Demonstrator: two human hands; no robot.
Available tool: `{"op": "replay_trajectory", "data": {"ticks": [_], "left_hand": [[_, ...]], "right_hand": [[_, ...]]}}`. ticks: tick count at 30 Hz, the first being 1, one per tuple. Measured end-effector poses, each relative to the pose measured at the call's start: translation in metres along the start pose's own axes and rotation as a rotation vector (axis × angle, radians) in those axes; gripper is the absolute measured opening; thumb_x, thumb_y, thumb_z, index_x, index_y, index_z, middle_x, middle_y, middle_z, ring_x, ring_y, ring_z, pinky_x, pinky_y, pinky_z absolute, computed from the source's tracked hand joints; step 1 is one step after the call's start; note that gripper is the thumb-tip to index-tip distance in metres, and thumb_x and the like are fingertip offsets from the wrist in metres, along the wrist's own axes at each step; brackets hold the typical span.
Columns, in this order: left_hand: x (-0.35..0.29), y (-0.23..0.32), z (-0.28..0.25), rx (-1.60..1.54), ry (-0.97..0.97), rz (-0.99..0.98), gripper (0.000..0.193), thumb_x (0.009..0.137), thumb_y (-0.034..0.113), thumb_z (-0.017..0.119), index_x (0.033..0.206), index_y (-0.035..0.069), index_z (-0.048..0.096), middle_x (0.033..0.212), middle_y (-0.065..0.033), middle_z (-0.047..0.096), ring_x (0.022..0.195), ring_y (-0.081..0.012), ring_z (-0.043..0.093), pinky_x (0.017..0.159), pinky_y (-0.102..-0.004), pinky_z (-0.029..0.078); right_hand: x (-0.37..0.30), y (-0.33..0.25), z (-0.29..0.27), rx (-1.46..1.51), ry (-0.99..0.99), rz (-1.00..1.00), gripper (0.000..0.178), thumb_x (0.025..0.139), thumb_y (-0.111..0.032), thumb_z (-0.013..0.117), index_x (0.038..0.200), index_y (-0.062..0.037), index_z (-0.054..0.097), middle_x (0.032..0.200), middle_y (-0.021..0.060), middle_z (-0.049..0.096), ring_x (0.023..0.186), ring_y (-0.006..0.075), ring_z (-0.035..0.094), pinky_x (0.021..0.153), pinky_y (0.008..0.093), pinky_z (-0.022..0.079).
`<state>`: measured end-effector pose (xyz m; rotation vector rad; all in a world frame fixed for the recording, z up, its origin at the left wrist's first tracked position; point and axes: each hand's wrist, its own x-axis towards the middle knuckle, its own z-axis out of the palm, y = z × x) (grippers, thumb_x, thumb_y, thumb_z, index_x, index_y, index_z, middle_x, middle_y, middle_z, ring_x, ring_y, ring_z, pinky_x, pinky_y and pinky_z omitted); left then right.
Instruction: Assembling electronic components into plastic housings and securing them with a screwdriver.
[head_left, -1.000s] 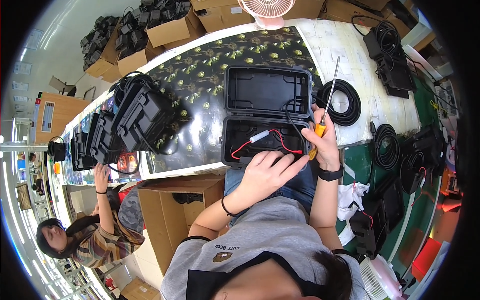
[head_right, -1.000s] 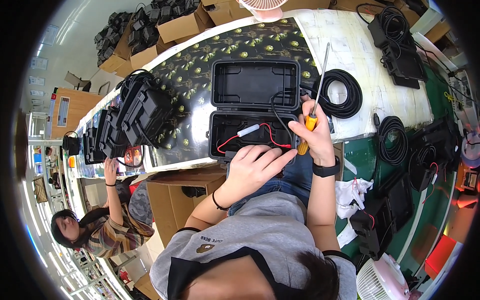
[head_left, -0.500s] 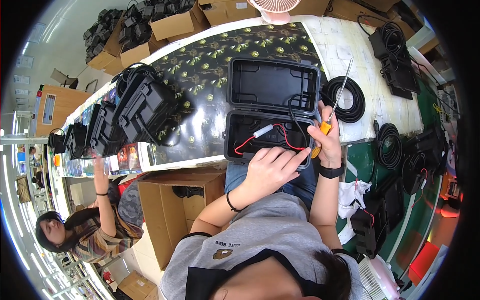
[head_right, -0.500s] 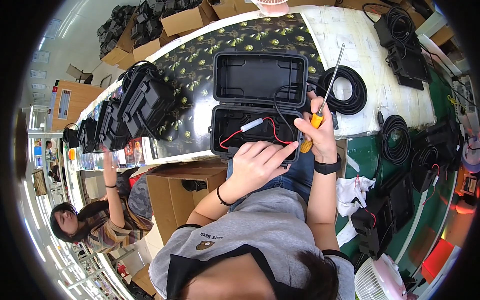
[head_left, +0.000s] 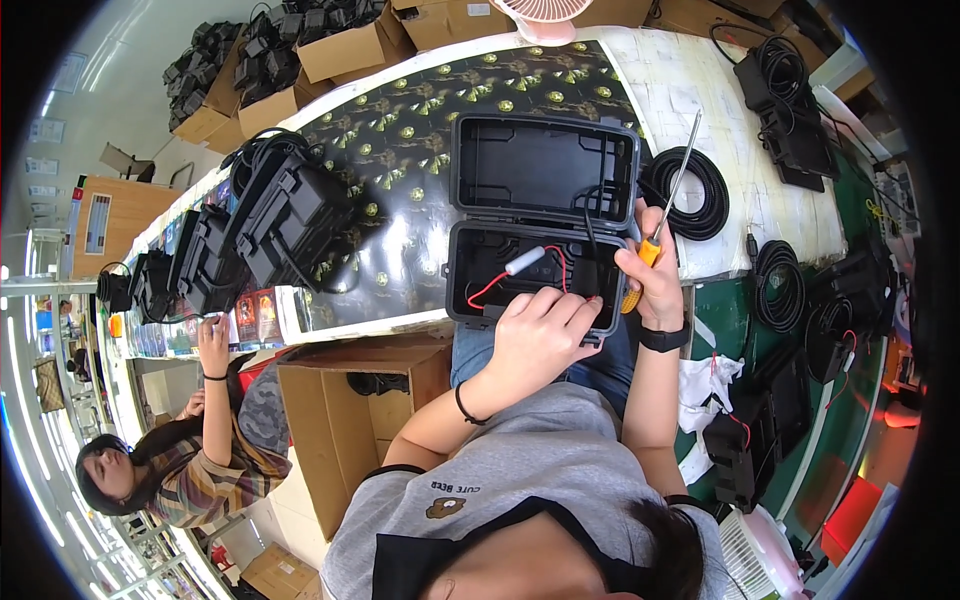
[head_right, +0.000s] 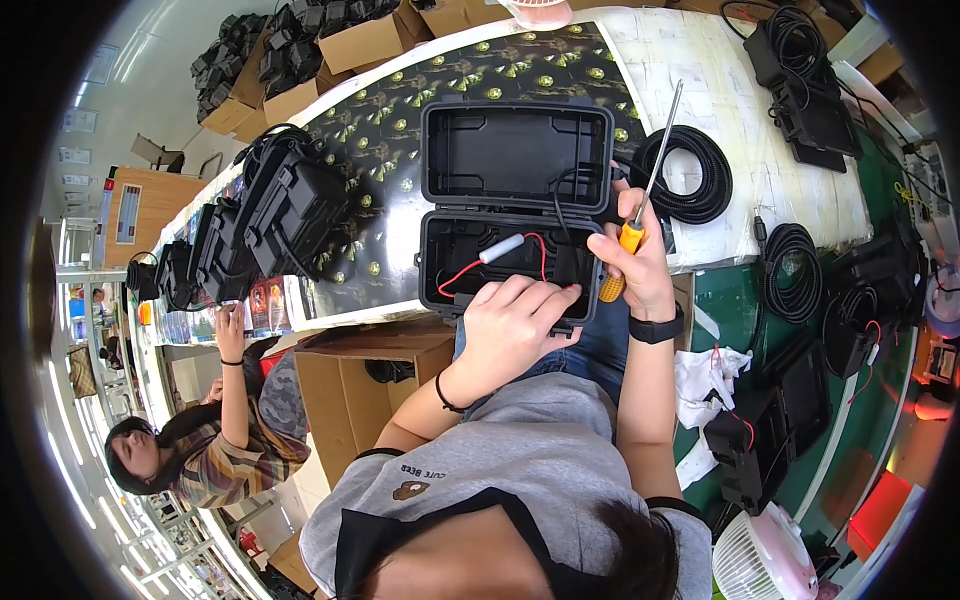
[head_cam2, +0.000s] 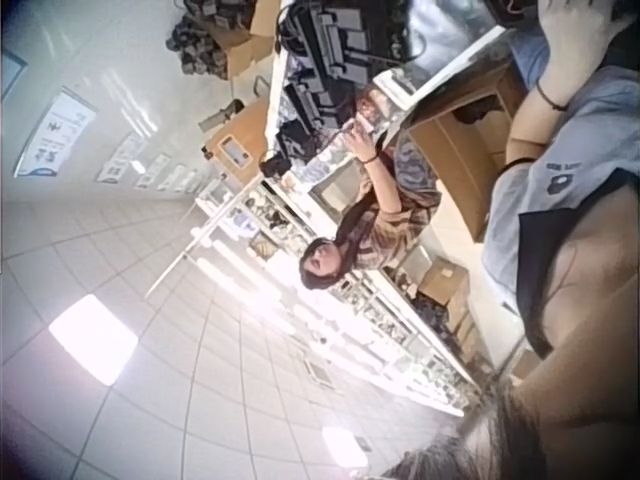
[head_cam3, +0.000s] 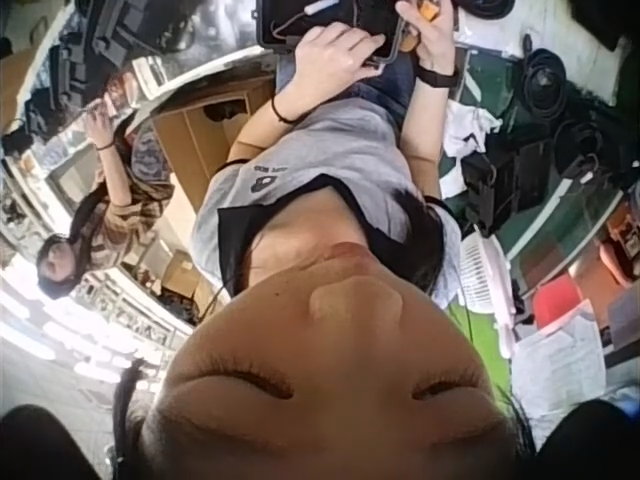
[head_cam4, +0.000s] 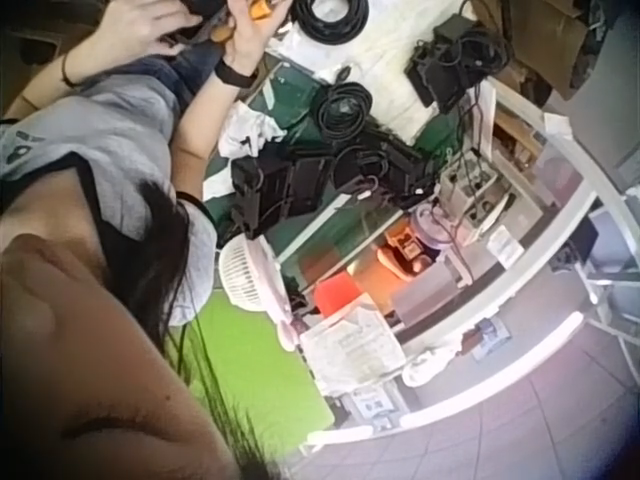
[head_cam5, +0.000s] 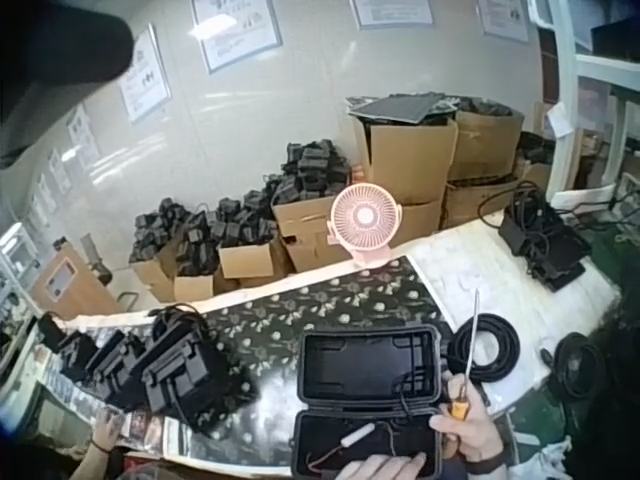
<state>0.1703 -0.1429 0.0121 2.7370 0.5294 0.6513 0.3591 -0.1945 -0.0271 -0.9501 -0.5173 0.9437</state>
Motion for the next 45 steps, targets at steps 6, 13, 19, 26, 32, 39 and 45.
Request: {"op": "replay_trajectory", "data": {"ticks": [6,13,19,26,32,39,45], "left_hand": [[-0.004,-0.003,0.004,0.213,0.068,0.025,0.022,0.069,0.018,0.069,0.092,0.016,0.068,0.09,0.0061,0.064,0.075,-0.0116,0.06,0.064,-0.0269,0.043],[0.016,-0.017,-0.01,0.032,0.006,0.069,0.018,0.071,0.024,0.071,0.078,0.011,0.06,0.08,-0.0001,0.059,0.072,-0.0167,0.06,0.062,-0.0307,0.046],[0.01,-0.024,-0.004,-0.053,0.175,0.036,0.021,0.067,0.021,0.077,0.083,0.014,0.065,0.083,0.0041,0.065,0.071,-0.0153,0.063,0.058,-0.0295,0.047],[0.008,-0.02,-0.005,0.072,0.143,0.065,0.02,0.066,0.019,0.074,0.085,0.017,0.067,0.086,0.0055,0.063,0.07,-0.014,0.061,0.057,-0.0291,0.047],[0.011,-0.015,0.0,0.137,0.085,0.06,0.025,0.071,0.025,0.072,0.095,0.017,0.071,0.093,0.005,0.064,0.08,-0.0147,0.061,0.065,-0.0285,0.049],[-0.026,-0.052,-0.02,0.213,0.452,0.255,0.038,0.075,0.037,0.075,0.107,0.017,0.069,0.114,0.0002,0.063,0.111,-0.0199,0.055,0.101,-0.0459,0.041],[-0.046,-0.098,-0.021,-0.126,0.365,-0.165,0.064,0.055,0.033,0.088,0.109,0.007,0.066,0.133,-0.0164,0.048,0.121,-0.0371,0.05,0.099,-0.048,0.044]], "right_hand": [[0.001,-0.007,0.003,-0.019,-0.109,-0.049,0.054,0.07,0.005,0.078,0.096,-0.0173,0.036,0.117,0.0028,0.044,0.053,0.0003,0.038,0.043,0.0131,0.03],[0.018,-0.011,0.012,-0.089,-0.066,-0.161,0.053,0.07,0.01,0.075,0.092,-0.0163,0.034,0.078,-0.0037,0.041,0.052,0.0013,0.037,0.043,0.0161,0.029],[0.029,-0.017,0.009,-0.223,-0.111,-0.196,0.049,0.074,0.006,0.076,0.085,-0.0163,0.034,0.063,-0.0035,0.043,0.047,0.003,0.036,0.044,0.0175,0.029],[0.028,-0.015,0.012,0.247,-0.15,-0.217,0.06,0.068,-0.035,0.09,0.081,-0.0178,0.034,0.123,0.0078,0.061,0.051,0.0011,0.039,0.045,0.0161,0.033],[0.019,-0.016,0.021,0.144,0.032,-0.282,0.061,0.069,-0.044,0.087,0.086,-0.0183,0.035,0.096,-0.001,0.057,0.054,0.0,0.042,0.044,0.0137,0.034],[0.017,-0.027,0.028,-0.012,0.104,-0.263,0.059,0.071,-0.033,0.089,0.105,-0.0145,0.044,0.09,-0.0031,0.053,0.058,0.0008,0.047,0.048,0.0148,0.04],[0.017,-0.025,0.031,0.024,0.08,-0.249,0.069,0.073,-0.043,0.085,0.122,-0.0085,0.051,0.084,-0.0064,0.051,0.062,0.0,0.05,0.048,0.0139,0.039]]}}
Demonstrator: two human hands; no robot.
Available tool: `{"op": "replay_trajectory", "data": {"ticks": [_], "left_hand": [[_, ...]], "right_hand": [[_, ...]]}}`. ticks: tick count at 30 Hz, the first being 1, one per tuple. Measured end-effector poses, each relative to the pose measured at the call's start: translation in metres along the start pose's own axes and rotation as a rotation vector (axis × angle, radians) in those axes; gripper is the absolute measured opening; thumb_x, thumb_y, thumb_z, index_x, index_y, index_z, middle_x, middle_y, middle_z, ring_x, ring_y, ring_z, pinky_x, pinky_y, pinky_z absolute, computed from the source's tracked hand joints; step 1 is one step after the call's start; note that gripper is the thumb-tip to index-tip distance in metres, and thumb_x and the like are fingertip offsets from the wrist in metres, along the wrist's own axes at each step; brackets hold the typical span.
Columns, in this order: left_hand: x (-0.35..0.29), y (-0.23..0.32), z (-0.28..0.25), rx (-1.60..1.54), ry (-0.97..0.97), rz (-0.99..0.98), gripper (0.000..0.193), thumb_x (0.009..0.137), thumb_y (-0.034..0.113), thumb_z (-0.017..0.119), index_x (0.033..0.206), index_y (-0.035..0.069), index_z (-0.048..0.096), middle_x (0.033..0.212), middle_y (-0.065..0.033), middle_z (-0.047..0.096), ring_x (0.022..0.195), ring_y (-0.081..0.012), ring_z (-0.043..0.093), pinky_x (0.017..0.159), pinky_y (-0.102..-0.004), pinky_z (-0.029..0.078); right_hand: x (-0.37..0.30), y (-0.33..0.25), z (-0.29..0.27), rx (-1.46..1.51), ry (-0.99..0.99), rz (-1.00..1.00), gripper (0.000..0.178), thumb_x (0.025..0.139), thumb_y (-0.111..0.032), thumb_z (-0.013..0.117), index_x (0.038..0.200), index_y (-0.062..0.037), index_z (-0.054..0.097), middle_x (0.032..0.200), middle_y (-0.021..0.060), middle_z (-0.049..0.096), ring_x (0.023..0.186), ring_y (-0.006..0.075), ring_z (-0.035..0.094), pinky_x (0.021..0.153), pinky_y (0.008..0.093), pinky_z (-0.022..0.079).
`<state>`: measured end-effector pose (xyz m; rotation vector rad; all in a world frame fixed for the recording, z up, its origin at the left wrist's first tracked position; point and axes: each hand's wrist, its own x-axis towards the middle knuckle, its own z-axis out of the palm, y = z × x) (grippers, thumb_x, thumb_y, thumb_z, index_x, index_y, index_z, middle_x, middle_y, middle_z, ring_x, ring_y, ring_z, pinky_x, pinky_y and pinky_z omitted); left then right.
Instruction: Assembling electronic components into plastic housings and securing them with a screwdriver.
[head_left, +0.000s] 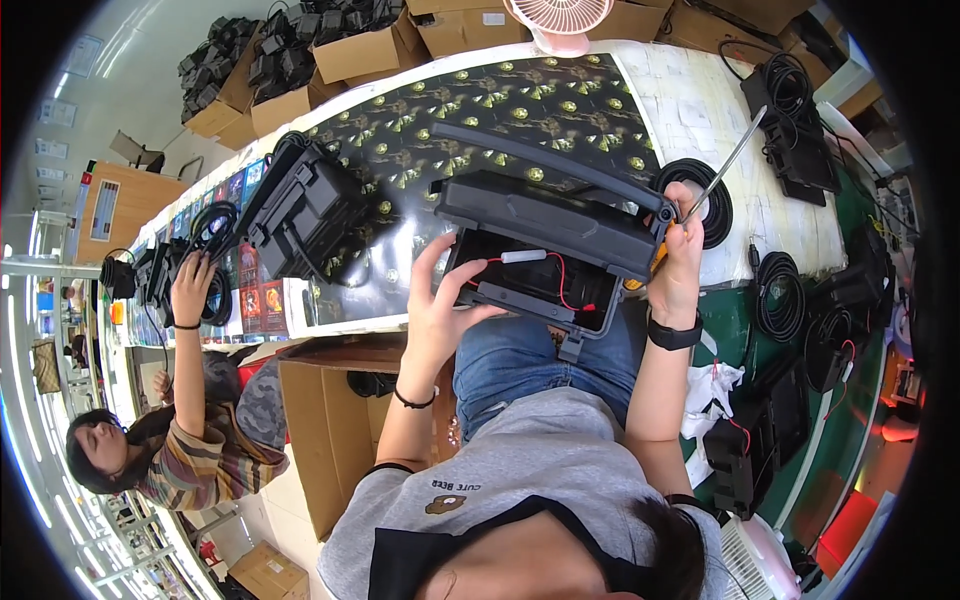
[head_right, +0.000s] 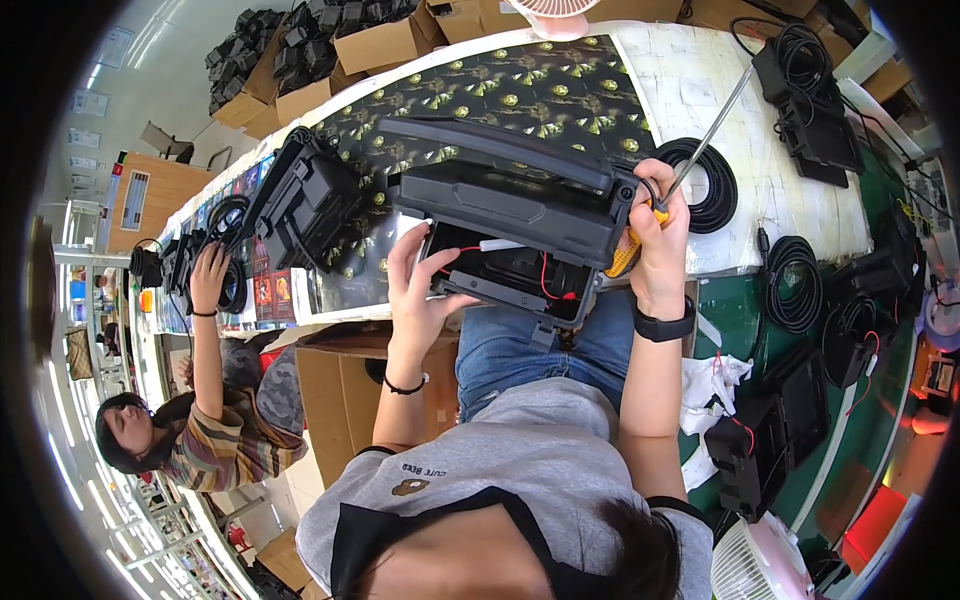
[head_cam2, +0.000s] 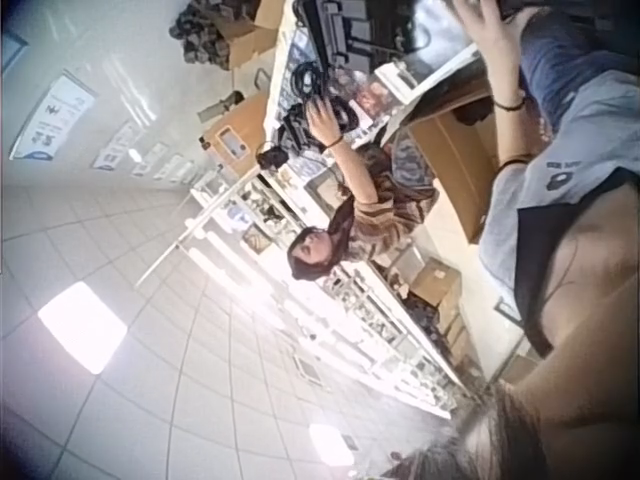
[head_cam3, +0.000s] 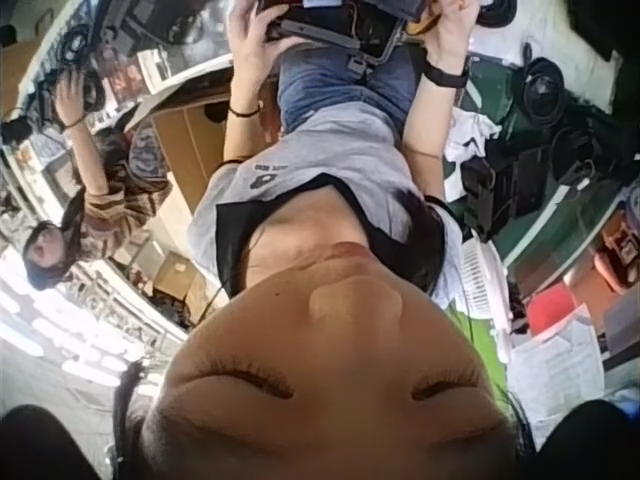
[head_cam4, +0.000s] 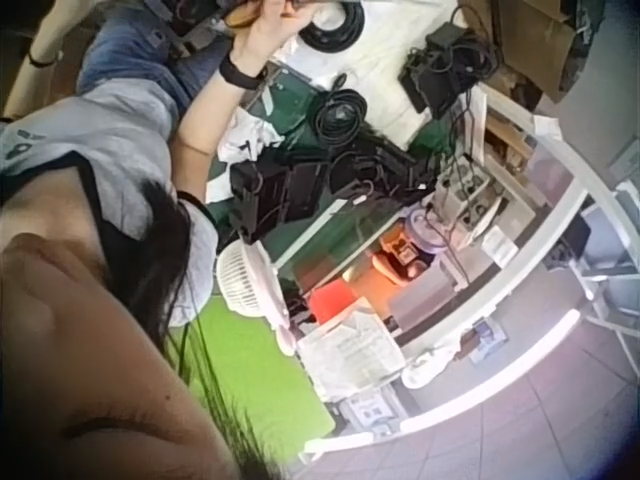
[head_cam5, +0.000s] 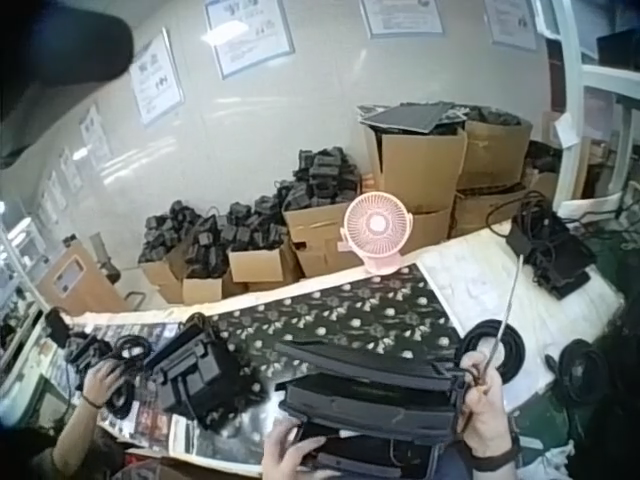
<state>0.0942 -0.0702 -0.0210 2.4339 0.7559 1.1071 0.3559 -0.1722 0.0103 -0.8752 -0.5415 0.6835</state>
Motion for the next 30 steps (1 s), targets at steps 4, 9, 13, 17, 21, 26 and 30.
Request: {"op": "replay_trajectory", "data": {"ticks": [4,9,13,17,21,26,30], "left_hand": [[-0.001,0.01,0.006,-0.084,0.059,-0.079,0.077,0.055,0.016,0.091,0.122,0.007,0.054,0.141,-0.0169,0.035,0.118,-0.0324,0.054,0.094,-0.042,0.054],[-0.01,0.011,0.026,-0.505,0.242,-0.301,0.091,0.057,0.01,0.092,0.127,0.01,0.034,0.142,-0.0161,0.032,0.116,-0.0259,0.055,0.093,-0.0397,0.056],[0.004,0.011,0.03,-0.654,0.341,-0.375,0.08,0.058,0.006,0.092,0.118,0.011,0.038,0.143,-0.0125,0.034,0.121,-0.0221,0.05,0.099,-0.0349,0.05],[0.027,0.012,0.023,-0.538,0.273,-0.391,0.061,0.066,0.005,0.088,0.109,0.004,0.045,0.14,-0.0111,0.04,0.115,-0.016,0.051,0.099,-0.0305,0.047],[0.038,0.007,0.018,-0.483,0.162,-0.399,0.051,0.069,0.006,0.087,0.104,0.003,0.048,0.14,-0.0114,0.041,0.113,-0.015,0.051,0.098,-0.0306,0.048],[0.046,-0.002,0.007,-0.586,0.176,-0.361,0.039,0.07,0.003,0.084,0.092,0.002,0.052,0.135,-0.0146,0.047,0.117,-0.0264,0.056,0.096,-0.0366,0.051],[0.044,-0.01,0.002,-0.457,0.179,-0.265,0.029,0.071,0.001,0.081,0.088,0.002,0.057,0.131,-0.0144,0.052,0.118,-0.0299,0.056,0.096,-0.0385,0.049]], "right_hand": [[0.006,0.002,-0.002,-0.103,-0.003,-0.033,0.068,0.071,-0.049,0.085,0.116,-0.0076,0.054,0.086,-0.0062,0.05,0.066,-0.0009,0.049,0.049,0.013,0.038],[0.01,0.0,-0.007,-0.127,0.004,0.016,0.061,0.069,-0.043,0.088,0.11,-0.0091,0.057,0.09,-0.006,0.049,0.068,-0.0003,0.047,0.052,0.0148,0.039],[0.015,-0.006,-0.01,-0.159,-0.032,0.006,0.05,0.071,-0.032,0.087,0.105,-0.0091,0.059,0.096,-0.0039,0.053,0.073,0.0019,0.049,0.058,0.0159,0.039],[0.02,-0.007,-0.013,-0.343,-0.062,-0.049,0.039,0.069,-0.017,0.085,0.098,-0.0083,0.061,0.113,0.0059,0.061,0.094,0.0095,0.054,0.083,0.0225,0.042],[0.017,-0.016,-0.016,-0.391,-0.283,0.016,0.032,0.066,-0.003,0.077,0.092,-0.008,0.058,0.129,0.0144,0.06,0.109,0.016,0.056,0.096,0.0282,0.041],[0.014,-0.024,-0.011,-0.524,-0.317,-0.007,0.034,0.063,0.0,0.076,0.089,-0.0086,0.057,0.128,0.0147,0.062,0.106,0.0145,0.057,0.094,0.0275,0.043],[0.016,-0.023,-0.011,-0.519,-0.334,0.006,0.034,0.061,0.0,0.076,0.088,-0.0088,0.057,0.126,0.0145,0.062,0.104,0.0131,0.058,0.09,0.026,0.043]]}}
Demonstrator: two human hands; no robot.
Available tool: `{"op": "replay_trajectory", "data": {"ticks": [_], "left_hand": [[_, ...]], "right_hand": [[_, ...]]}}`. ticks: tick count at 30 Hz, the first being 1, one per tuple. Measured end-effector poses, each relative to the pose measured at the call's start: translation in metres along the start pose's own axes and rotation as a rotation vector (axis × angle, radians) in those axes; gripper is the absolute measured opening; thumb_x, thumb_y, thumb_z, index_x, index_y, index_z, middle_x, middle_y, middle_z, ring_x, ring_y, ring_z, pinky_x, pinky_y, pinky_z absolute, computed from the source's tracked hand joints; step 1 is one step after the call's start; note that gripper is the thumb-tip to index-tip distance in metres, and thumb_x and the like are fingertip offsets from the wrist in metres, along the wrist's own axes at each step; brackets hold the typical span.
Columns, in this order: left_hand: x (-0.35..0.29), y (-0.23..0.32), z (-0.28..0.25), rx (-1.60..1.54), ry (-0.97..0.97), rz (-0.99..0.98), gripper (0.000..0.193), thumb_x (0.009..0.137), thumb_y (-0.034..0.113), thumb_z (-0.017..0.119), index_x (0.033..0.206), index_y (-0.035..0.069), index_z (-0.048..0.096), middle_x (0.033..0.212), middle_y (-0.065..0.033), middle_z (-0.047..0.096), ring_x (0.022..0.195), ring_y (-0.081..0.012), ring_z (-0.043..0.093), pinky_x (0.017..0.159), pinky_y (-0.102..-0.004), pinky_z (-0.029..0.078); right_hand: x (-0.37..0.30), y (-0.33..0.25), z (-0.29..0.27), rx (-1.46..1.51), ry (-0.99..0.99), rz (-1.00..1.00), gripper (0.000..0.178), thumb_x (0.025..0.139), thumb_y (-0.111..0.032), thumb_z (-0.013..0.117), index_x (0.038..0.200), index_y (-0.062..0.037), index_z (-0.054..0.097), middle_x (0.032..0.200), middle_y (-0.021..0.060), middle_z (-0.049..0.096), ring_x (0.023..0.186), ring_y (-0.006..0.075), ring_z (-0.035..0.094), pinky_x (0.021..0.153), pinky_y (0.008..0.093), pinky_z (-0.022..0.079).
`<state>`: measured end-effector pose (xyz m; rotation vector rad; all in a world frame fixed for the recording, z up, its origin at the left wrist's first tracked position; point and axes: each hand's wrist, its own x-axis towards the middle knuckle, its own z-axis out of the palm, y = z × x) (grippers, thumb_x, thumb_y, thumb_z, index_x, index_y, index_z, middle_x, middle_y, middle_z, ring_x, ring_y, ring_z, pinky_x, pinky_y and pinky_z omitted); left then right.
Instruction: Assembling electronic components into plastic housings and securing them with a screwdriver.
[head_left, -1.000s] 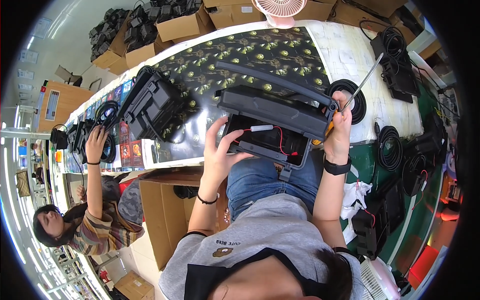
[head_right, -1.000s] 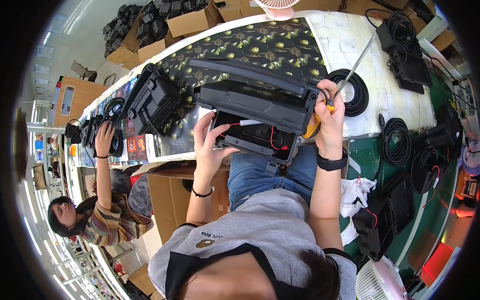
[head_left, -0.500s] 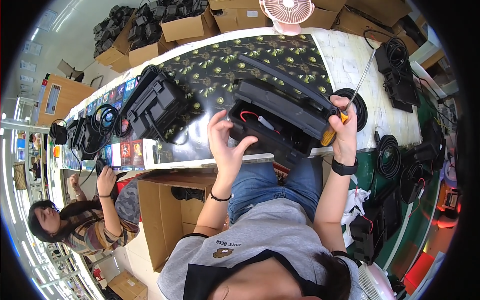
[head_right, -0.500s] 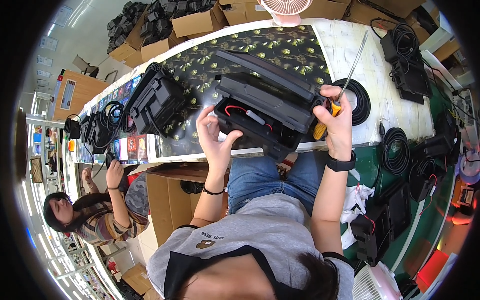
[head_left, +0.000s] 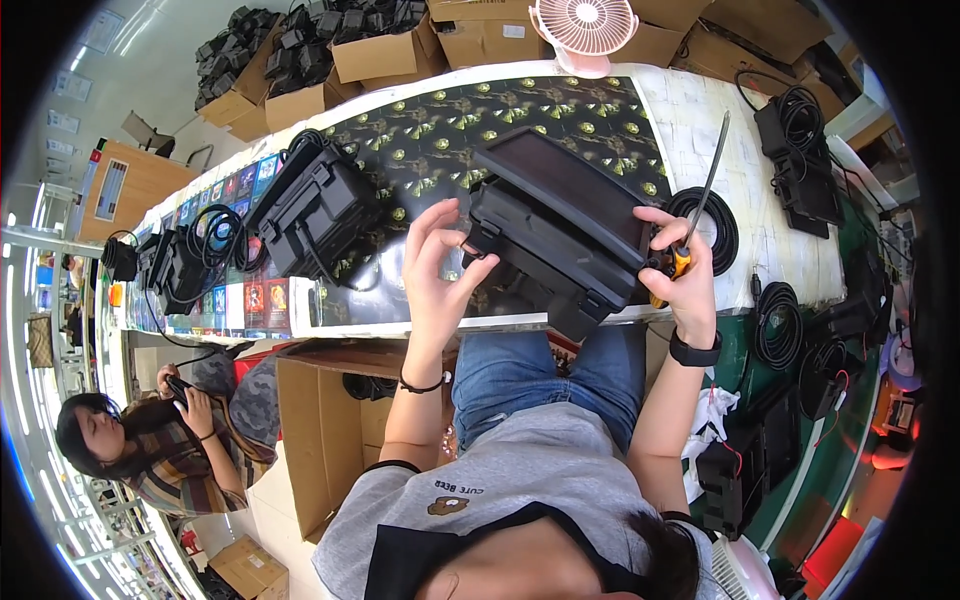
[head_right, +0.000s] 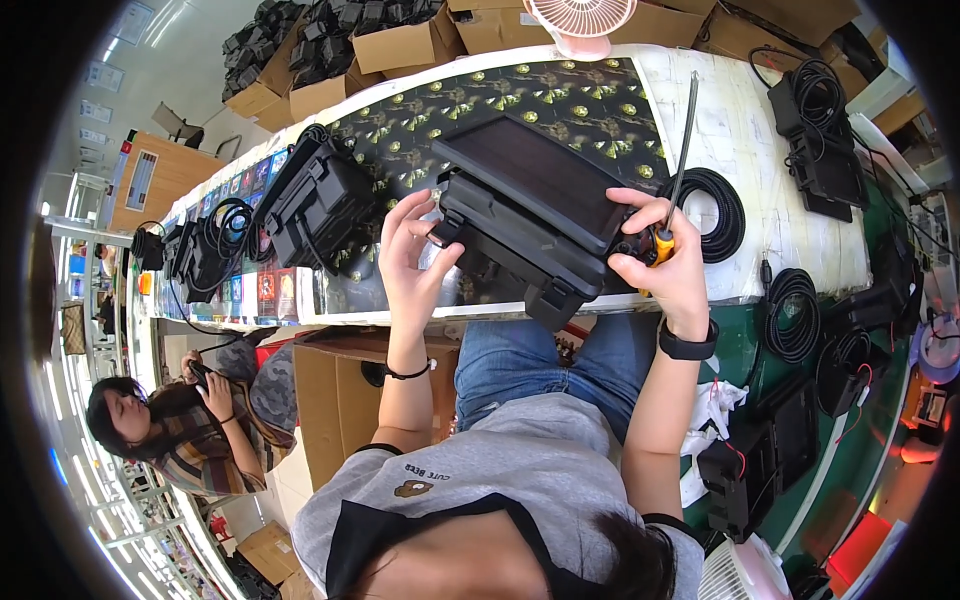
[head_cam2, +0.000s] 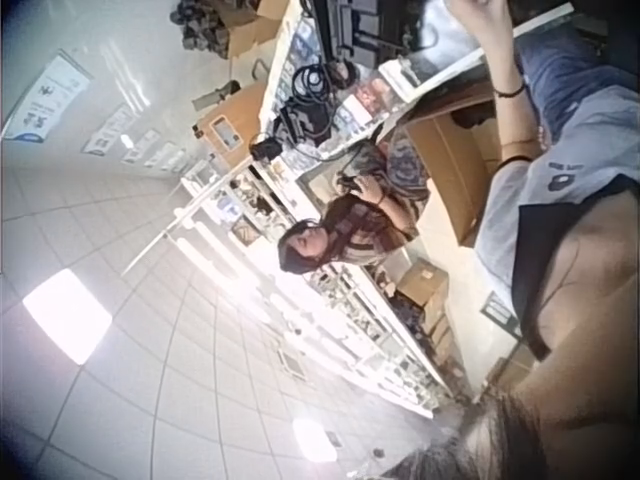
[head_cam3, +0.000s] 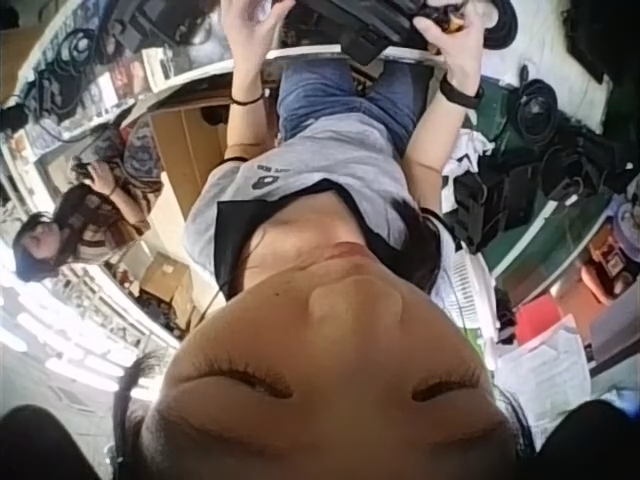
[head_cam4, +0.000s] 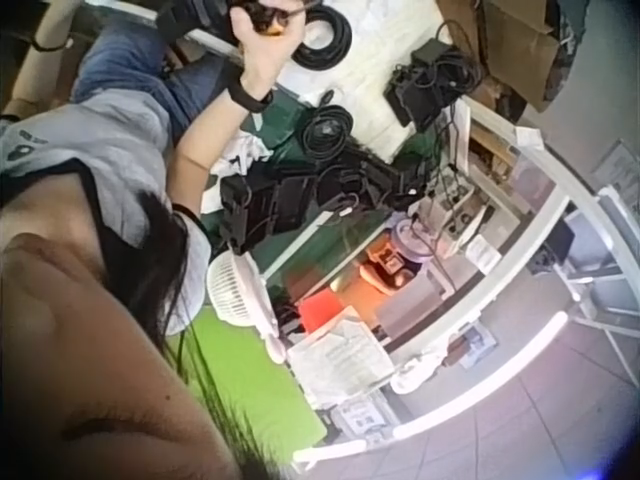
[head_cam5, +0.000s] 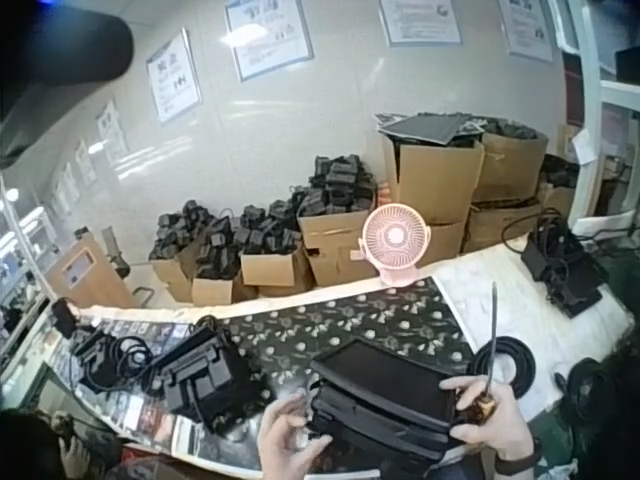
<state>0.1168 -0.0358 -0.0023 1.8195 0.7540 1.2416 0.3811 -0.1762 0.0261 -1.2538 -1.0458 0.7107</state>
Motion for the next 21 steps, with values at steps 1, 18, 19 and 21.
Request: {"op": "replay_trajectory", "data": {"ticks": [1,18,19,21], "left_hand": [[0.0,0.001,0.0,0.002,0.0,0.0,0.029,0.071,0.001,0.081,0.088,0.002,0.057,0.131,-0.0144,0.052,0.118,-0.0299,0.056,0.096,-0.0385,0.049],[-0.001,0.0,0.007,0.013,-0.102,0.21,0.059,0.062,0.012,0.089,0.109,0.007,0.053,0.129,-0.0151,0.058,0.117,-0.0356,0.055,0.098,-0.0453,0.046],[-0.001,0.001,0.008,0.147,-0.111,0.321,0.064,0.06,0.014,0.091,0.11,0.008,0.052,0.131,-0.0146,0.057,0.119,-0.0369,0.053,0.099,-0.0465,0.045],[-0.006,0.008,0.012,0.256,-0.141,0.371,0.067,0.058,0.017,0.092,0.111,0.01,0.052,0.131,-0.013,0.055,0.124,-0.0387,0.048,0.103,-0.0472,0.04]], "right_hand": [[0.0,0.001,-0.001,-0.002,-0.008,0.001,0.034,0.061,0.0,0.076,0.087,-0.0089,0.056,0.126,0.0145,0.063,0.103,0.0126,0.057,0.089,0.0253,0.043],[0.006,0.017,-0.001,0.056,0.165,0.01,0.035,0.069,-0.002,0.075,0.101,-0.0085,0.061,0.128,0.01,0.062,0.093,0.0086,0.055,0.078,0.0235,0.043],[0.008,0.018,0.002,0.044,0.292,0.044,0.036,0.071,-0.002,0.075,0.104,-0.0082,0.063,0.129,0.0084,0.061,0.086,0.0062,0.054,0.074,0.022,0.042],[0.01,0.019,0.007,-0.037,0.463,0.01,0.029,0.079,-0.004,0.077,0.104,-0.0068,0.064,0.124,0.0039,0.061,0.066,0.0029,0.039,0.061,0.0163,0.038]]}}
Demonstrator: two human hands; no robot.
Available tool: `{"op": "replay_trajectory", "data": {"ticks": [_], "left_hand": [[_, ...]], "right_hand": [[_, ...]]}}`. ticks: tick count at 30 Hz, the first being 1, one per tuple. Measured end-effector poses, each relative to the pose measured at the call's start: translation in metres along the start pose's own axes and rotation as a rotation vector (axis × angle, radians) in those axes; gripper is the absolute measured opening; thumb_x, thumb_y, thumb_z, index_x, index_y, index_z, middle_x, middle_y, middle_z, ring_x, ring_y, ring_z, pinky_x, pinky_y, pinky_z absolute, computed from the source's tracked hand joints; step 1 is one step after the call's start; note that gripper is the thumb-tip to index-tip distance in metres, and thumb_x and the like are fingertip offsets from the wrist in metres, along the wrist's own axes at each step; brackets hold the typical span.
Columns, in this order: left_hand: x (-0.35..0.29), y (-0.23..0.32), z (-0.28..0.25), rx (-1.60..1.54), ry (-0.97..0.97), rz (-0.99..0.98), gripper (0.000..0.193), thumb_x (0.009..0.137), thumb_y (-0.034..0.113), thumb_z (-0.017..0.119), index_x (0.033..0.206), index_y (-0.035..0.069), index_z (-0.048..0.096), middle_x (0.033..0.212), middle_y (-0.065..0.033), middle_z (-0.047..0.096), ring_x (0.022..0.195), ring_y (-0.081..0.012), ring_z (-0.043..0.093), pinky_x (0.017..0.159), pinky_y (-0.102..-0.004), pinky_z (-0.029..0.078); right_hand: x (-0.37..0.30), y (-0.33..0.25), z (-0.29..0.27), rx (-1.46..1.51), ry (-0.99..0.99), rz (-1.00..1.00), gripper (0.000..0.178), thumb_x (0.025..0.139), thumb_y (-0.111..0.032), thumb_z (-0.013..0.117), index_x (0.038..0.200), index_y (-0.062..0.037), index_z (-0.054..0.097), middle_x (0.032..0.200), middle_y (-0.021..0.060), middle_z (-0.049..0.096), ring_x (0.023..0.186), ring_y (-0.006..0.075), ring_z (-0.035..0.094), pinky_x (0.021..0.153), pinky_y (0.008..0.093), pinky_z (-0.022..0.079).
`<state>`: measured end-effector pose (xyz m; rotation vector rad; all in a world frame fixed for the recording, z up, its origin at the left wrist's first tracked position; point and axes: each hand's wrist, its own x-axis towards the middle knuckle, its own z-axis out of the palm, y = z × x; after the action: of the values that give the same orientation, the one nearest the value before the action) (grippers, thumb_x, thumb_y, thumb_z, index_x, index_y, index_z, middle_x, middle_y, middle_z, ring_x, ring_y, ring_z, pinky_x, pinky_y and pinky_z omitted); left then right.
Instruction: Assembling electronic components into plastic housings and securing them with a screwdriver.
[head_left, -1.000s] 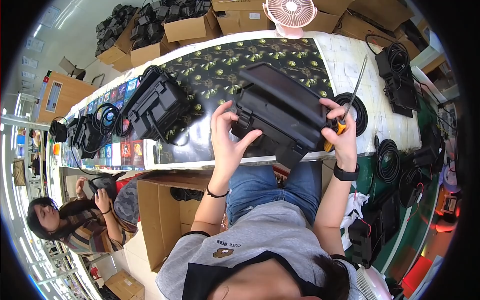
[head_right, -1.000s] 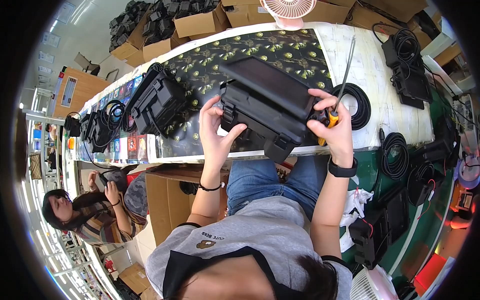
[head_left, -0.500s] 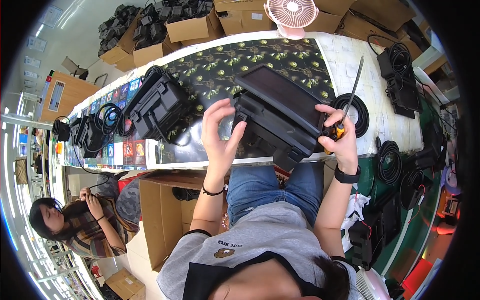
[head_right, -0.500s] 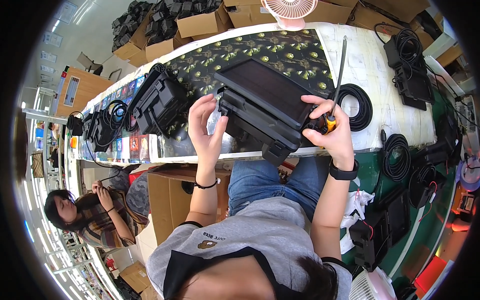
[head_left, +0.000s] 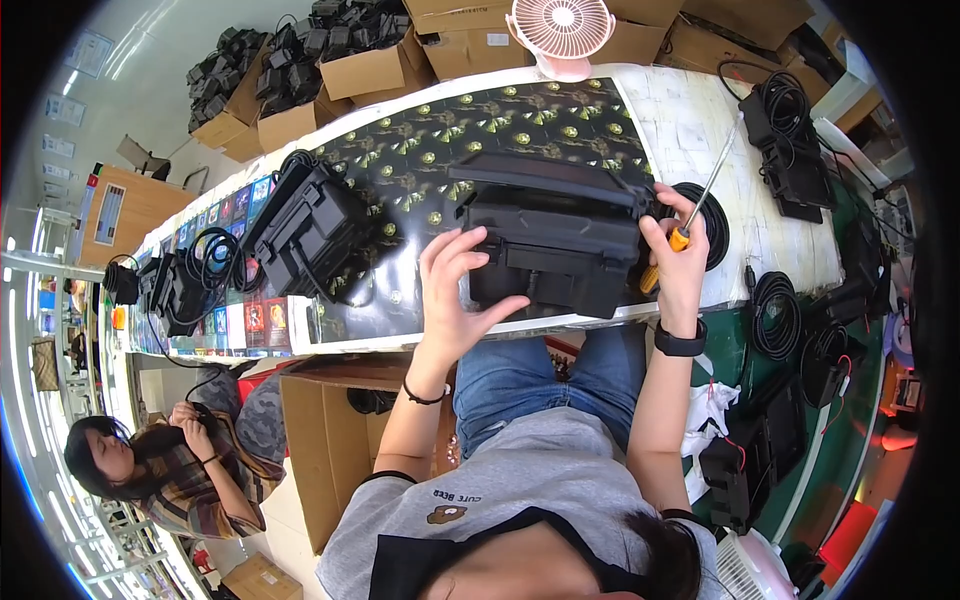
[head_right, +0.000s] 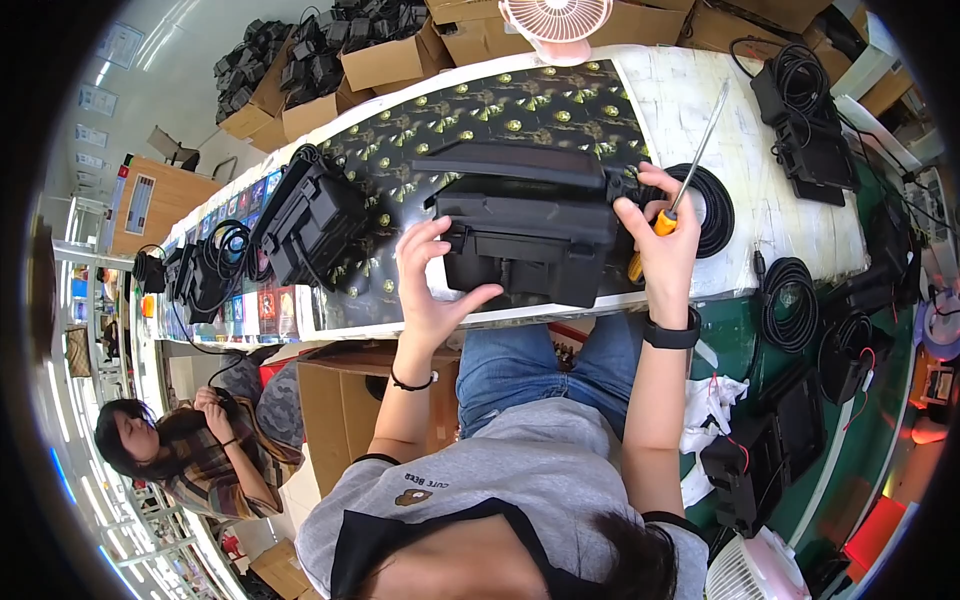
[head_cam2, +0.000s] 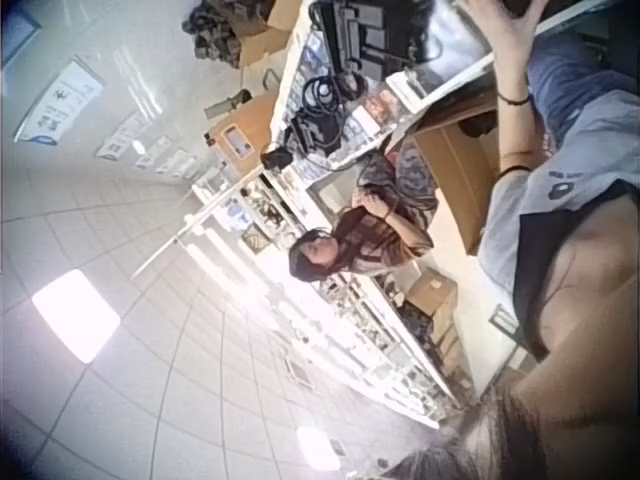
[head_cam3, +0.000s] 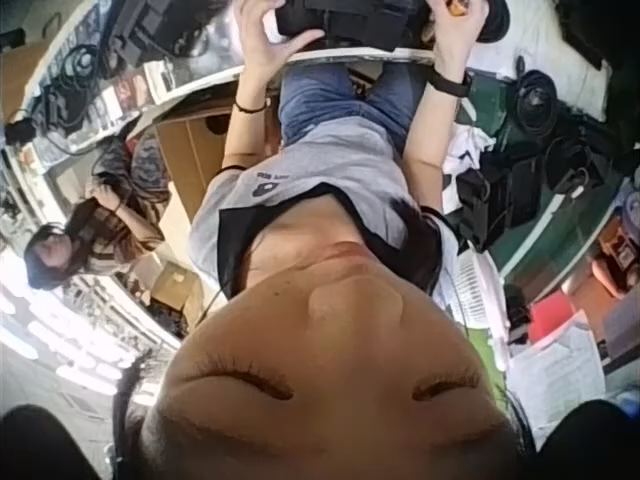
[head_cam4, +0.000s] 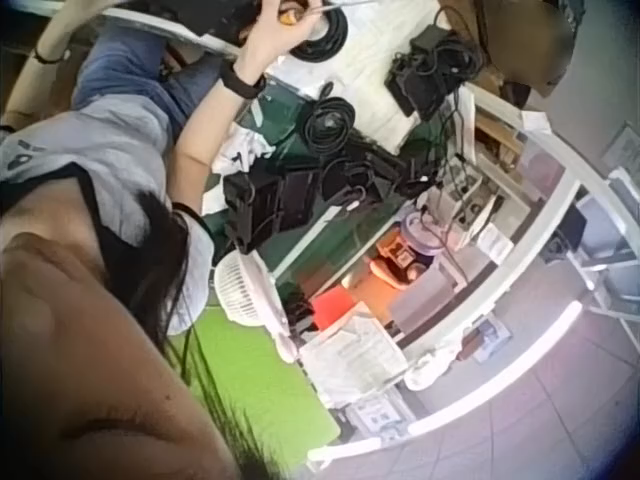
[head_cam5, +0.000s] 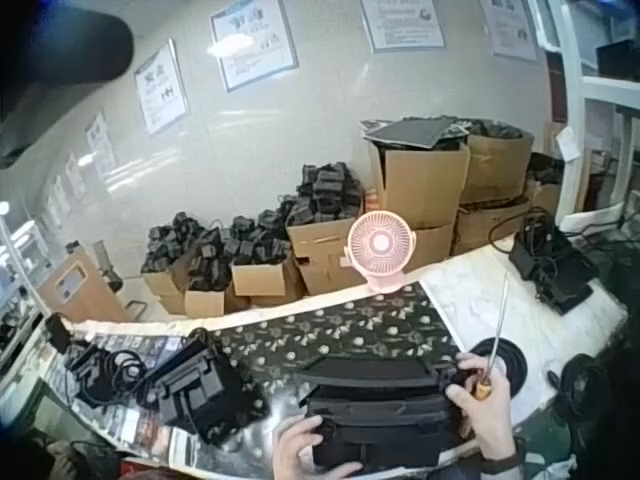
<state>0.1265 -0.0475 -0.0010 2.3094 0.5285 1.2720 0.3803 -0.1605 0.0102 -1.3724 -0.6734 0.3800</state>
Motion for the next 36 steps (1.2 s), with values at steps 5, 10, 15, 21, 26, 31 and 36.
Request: {"op": "replay_trajectory", "data": {"ticks": [5,10,15,21,26,31,36], "left_hand": [[-0.005,-0.001,0.011,0.007,0.019,-0.053,0.077,0.059,0.019,0.092,0.12,0.012,0.045,0.137,-0.0138,0.049,0.131,-0.0403,0.039,0.108,-0.0496,0.033],[-0.011,-0.01,0.024,-0.196,0.034,-0.152,0.083,0.062,0.015,0.091,0.127,0.011,0.038,0.146,-0.0189,0.036,0.138,-0.0438,0.031,0.112,-0.0531,0.029],[-0.012,-0.008,0.025,-0.226,0.031,-0.172,0.084,0.063,0.013,0.091,0.128,0.01,0.038,0.147,-0.0191,0.035,0.14,-0.0434,0.029,0.112,-0.0514,0.03],[-0.015,-0.007,0.022,-0.235,0.037,-0.158,0.082,0.064,0.01,0.09,0.128,0.01,0.039,0.147,-0.0189,0.034,0.141,-0.0429,0.028,0.111,-0.0496,0.032],[-0.016,-0.007,0.024,-0.264,0.042,-0.187,0.081,0.064,0.008,0.089,0.128,0.011,0.04,0.147,-0.0184,0.035,0.141,-0.0425,0.028,0.111,-0.0489,0.034],[-0.01,-0.006,0.026,-0.232,0.087,-0.164,0.063,0.074,0.009,0.083,0.123,0.01,0.043,0.144,-0.0179,0.039,0.137,-0.0386,0.035,0.11,-0.0455,0.033],[0.02,0.007,0.024,-0.468,0.205,-0.454,0.013,0.093,0.006,0.059,0.105,0.005,0.052,0.131,-0.0131,0.047,0.124,-0.0204,0.046,0.104,-0.0354,0.038]], "right_hand": [[-0.023,-0.002,0.012,-0.062,0.111,0.052,0.012,0.091,-0.016,0.069,0.098,-0.006,0.066,0.084,-0.0042,0.06,0.062,0.0014,0.049,0.046,0.0163,0.035],[-0.048,-0.011,0.01,-0.132,0.001,-0.024,0.021,0.084,-0.009,0.073,0.104,-0.0044,0.068,0.082,-0.0004,0.055,0.066,0.005,0.047,0.057,0.021,0.039],[-0.051,-0.024,0.013,-0.32,-0.036,-0.123,0.029,0.074,-0.007,0.081,0.099,-0.0044,0.068,0.083,0.001,0.056,0.066,0.0089,0.048,0.057,0.022,0.039],[-0.045,-0.023,0.008,-0.318,-0.313,-0.305,0.036,0.074,-0.001,0.079,0.108,-0.0063,0.07,0.083,0.0014,0.056,0.067,0.0088,0.049,0.057,0.0221,0.04],[-0.051,-0.035,0.025,-0.013,-0.118,0.008,0.041,0.077,0.0,0.076,0.117,-0.0067,0.068,0.082,-0.0012,0.051,0.064,0.0045,0.042,0.057,0.0202,0.037],[-0.038,-0.025,0.026,-0.185,-0.121,-0.158,0.014,0.08,-0.006,0.077,0.089,-0.0036,0.067,0.077,-0.0015,0.053,0.064,0.0059,0.042,0.057,0.0211,0.035],[-0.018,-0.02,0.034,-0.15,-0.039,-0.122,0.022,0.077,-0.01,0.08,0.089,-0.0057,0.062,0.076,-0.0033,0.048,0.067,0.0069,0.04,0.061,0.0212,0.036]]}}
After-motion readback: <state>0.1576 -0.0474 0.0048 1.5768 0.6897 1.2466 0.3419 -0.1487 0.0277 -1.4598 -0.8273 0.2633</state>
